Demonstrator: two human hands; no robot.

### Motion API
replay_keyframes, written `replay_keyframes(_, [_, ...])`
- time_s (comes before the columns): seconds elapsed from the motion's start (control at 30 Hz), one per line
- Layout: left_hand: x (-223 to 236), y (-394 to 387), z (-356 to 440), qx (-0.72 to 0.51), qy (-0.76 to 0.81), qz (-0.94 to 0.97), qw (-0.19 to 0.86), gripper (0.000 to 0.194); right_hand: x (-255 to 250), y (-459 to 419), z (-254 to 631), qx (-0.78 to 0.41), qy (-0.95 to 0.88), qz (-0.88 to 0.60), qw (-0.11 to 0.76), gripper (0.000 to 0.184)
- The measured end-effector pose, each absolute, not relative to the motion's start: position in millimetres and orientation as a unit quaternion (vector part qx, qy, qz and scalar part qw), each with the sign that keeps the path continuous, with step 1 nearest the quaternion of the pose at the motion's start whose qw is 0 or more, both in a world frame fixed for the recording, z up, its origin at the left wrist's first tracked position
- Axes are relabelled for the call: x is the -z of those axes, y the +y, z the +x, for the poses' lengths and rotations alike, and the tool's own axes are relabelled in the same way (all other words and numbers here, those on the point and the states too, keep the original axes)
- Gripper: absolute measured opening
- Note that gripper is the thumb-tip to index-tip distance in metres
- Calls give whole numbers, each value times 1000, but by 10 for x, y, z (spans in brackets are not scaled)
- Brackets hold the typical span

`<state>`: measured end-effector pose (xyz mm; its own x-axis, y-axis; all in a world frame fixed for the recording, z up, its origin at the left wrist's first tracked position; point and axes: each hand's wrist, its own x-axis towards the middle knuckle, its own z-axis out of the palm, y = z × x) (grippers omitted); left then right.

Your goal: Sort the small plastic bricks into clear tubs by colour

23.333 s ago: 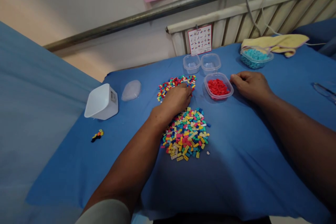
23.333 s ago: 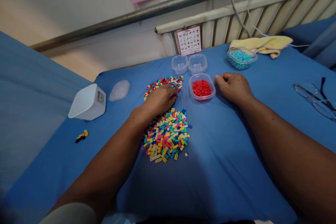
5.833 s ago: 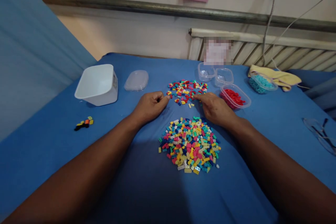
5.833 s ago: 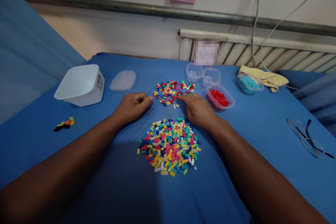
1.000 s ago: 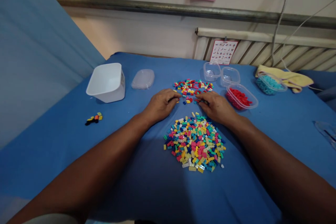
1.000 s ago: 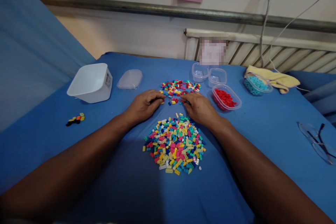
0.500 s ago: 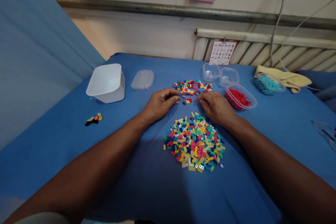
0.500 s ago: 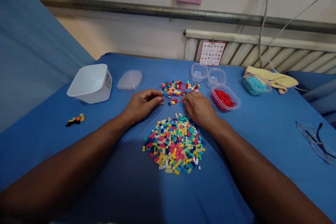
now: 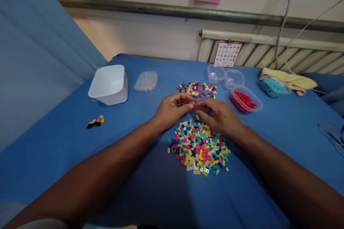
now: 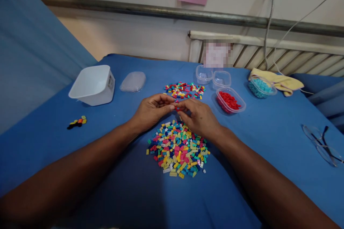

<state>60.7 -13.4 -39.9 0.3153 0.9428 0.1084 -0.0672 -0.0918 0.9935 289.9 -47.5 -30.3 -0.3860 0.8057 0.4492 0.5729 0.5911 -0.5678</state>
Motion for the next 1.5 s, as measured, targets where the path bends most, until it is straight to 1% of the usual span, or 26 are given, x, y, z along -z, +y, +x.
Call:
replay_keyframes(0.13, [401,-158,656,-464,362,569,575,39,297,-484,2864,-156,-796,-414,414,12])
replay_keyframes(0.2, [405,-163,672,-467,356,562,583,40,285,-485,2856,-158,-790,-411,427,12])
replay_keyframes(0.43, [404,-141,675,-483,349,563,573,38,233,-505,2828,-169,-799,-391,425,14])
replay_keyframes(0.6, [405,-180,670,-458,350,572,583,37,160,-490,2869,-148,-809,-394,411,14])
replay_keyframes(0.7, [388,-151,584,-466,387,616,504,32,19,-401,3120,-100,-804,-423,405,15])
replay_keyframes(0.8, [362,-28,442,-506,447,629,386,28,-124,-256,3538,-47,-733,-532,421,19])
replay_keyframes(0.9, [358,119,339,-523,489,615,330,28,-156,-118,3943,9,-679,-635,369,22])
replay_keyframes(1.03, [381,194,331,-505,501,618,335,29,-38,-11,4252,7,-667,-691,277,29])
replay_keyframes(1.1, [390,181,346,-493,506,623,336,30,17,13,4308,8,-667,-700,255,31])
replay_keyframes(1.17, [398,164,355,-489,510,622,338,30,43,24,4299,33,-674,-691,258,32])
replay_keyframes(1.27, [413,155,358,-489,510,620,343,30,60,15,4132,60,-701,-650,288,32])
replay_keyframes(1.33, [423,156,360,-488,507,619,348,29,97,-9,3915,38,-741,-600,301,30])
replay_keyframes(1.4, [430,157,364,-487,506,617,353,28,172,-44,3652,-12,-801,-526,286,30])
replay_keyframes(1.5, [433,154,371,-485,507,613,363,26,325,-100,3301,-51,-861,-429,269,35])
